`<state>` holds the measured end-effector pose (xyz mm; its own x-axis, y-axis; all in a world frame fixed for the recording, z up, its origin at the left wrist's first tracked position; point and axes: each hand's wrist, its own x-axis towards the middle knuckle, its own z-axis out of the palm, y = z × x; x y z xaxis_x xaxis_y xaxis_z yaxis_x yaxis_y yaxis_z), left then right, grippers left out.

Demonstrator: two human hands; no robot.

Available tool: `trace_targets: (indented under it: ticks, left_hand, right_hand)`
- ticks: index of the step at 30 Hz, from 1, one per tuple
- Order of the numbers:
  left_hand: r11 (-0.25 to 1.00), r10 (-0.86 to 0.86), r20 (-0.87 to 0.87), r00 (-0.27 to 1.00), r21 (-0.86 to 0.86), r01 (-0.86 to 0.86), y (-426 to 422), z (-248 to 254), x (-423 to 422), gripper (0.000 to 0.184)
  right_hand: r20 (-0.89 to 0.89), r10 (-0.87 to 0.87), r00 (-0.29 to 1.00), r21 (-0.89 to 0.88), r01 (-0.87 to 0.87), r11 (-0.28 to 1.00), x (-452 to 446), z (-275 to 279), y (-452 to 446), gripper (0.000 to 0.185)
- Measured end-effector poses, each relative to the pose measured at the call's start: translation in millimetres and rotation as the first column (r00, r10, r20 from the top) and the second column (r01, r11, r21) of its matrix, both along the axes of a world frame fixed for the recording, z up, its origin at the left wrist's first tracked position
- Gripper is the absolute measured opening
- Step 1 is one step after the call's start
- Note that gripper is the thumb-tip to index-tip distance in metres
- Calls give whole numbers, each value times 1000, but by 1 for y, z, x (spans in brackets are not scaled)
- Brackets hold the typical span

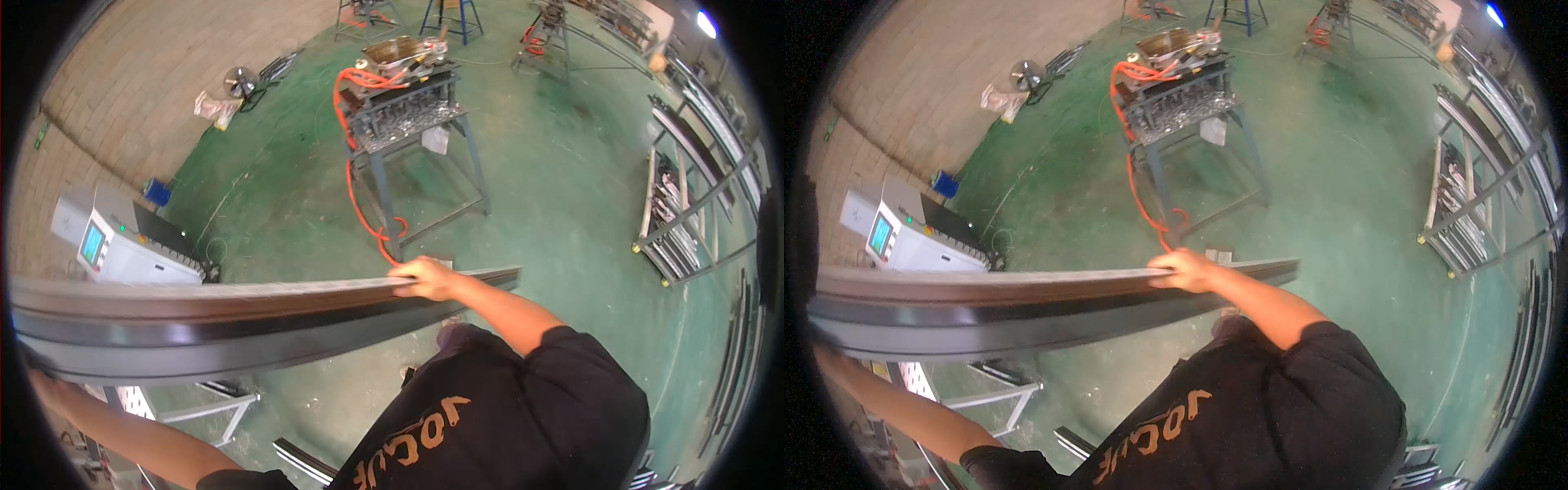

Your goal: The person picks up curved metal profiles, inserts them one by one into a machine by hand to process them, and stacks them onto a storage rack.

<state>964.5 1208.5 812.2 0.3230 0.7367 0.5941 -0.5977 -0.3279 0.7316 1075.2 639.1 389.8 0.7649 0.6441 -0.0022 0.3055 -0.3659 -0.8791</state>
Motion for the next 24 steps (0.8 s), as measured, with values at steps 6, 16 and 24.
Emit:
trace_targets:
  ticks: [6, 16, 24]
  left_hand:
    - [887, -203, -202, 958, -453, 93, 143, -163, 64, 49]
    - [648, -483, -410, 774, -761, 1, -111, -575, 277, 39]
    - [475, -647, -440, 623, -871, -122, -391, -641, 412, 37]
  right_hand:
    - [-153, -160, 975, -325, 103, 940, -44, -86, -262, 39]
    - [-336, -511, 792, -581, 252, 773, -159, -106, -575, 42]
    - [-365, -725, 585, -793, 213, 571, -302, -83, -657, 40]
